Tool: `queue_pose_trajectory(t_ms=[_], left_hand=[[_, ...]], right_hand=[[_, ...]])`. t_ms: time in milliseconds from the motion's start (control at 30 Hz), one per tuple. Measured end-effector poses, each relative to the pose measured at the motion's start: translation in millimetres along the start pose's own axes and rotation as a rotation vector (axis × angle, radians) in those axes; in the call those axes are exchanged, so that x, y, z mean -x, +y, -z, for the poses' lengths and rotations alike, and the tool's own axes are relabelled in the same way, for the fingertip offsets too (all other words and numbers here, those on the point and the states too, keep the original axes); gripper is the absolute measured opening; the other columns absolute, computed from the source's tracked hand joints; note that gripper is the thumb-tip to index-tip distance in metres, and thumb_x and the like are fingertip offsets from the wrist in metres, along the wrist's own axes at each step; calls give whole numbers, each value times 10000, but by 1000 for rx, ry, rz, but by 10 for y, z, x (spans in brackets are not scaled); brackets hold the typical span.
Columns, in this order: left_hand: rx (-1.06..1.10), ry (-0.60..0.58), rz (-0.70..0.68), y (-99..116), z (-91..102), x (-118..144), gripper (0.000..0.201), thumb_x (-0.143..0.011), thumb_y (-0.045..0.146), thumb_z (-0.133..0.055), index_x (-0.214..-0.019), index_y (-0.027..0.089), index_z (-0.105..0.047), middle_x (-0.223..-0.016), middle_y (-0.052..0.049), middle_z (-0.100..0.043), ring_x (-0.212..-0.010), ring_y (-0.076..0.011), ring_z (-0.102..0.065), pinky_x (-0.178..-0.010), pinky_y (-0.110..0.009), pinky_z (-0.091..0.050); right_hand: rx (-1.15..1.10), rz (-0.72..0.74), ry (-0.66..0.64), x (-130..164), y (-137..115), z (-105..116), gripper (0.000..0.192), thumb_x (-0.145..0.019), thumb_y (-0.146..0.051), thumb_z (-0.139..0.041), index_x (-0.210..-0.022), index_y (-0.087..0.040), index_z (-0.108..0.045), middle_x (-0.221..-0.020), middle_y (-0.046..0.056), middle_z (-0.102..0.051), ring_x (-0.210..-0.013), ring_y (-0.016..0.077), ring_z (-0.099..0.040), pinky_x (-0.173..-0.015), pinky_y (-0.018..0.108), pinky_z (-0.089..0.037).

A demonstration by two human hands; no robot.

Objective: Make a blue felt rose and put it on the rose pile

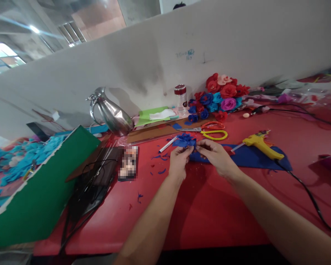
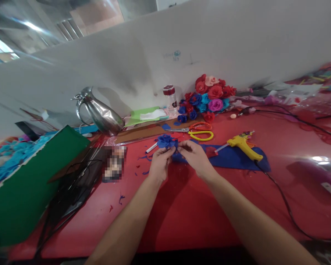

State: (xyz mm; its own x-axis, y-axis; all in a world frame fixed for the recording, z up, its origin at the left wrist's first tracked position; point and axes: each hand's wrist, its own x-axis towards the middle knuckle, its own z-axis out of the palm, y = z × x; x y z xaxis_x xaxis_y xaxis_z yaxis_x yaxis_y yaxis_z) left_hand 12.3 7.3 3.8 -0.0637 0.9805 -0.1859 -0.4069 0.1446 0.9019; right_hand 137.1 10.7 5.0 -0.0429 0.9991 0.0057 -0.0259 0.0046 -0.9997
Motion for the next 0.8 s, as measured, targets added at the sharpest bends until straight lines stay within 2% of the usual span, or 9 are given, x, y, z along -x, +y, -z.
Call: queue_pose_trajectory(t_ms=[100, 300, 567, 800], left_hand=[[7, 3, -9, -11, 7, -15, 327, -509, 363, -823, -559, 147, -584, -488, 56, -474, -428, -32, -275, -454, -232, -168], [26, 14, 37, -5, -20, 4, 316, -465, 315, -832, -602, 134, -612, -562, 35, -548, -467, -32, -312, -469, -221, -175], [14, -21, 46, -23, -9, 22, 247, -531, 282, -801, -573, 133, -610, -490, 61, -464, -441, -29, -284, -465, -225, -182], [51, -64, 80, -42, -28, 24, 181, -484, 151, -738, -657, 140, -686, -642, -2, -646, -579, -78, -511, -565, -209, -335]], right_hand=[[-3, -9, -18, 3, -1, -17, 272, -639, -392, -703, -795, -190, -611, -669, -25, -555, -600, 120, -469, -568, 269, -370], [-11, 17, 28, 10, -32, -30, 255, -630, -392, -687, -761, -189, -607, -682, -22, -566, -622, 118, -477, -574, 261, -364], [-18, 5, 51, 24, -66, -12, 227, -636, -390, -662, -716, -197, -574, -615, -41, -503, -556, 106, -425, -541, 264, -337], [-9, 2, 98, 19, -93, 2, 284, -628, -427, -687, -739, -192, -576, -609, -34, -505, -542, 105, -414, -529, 263, -323]])
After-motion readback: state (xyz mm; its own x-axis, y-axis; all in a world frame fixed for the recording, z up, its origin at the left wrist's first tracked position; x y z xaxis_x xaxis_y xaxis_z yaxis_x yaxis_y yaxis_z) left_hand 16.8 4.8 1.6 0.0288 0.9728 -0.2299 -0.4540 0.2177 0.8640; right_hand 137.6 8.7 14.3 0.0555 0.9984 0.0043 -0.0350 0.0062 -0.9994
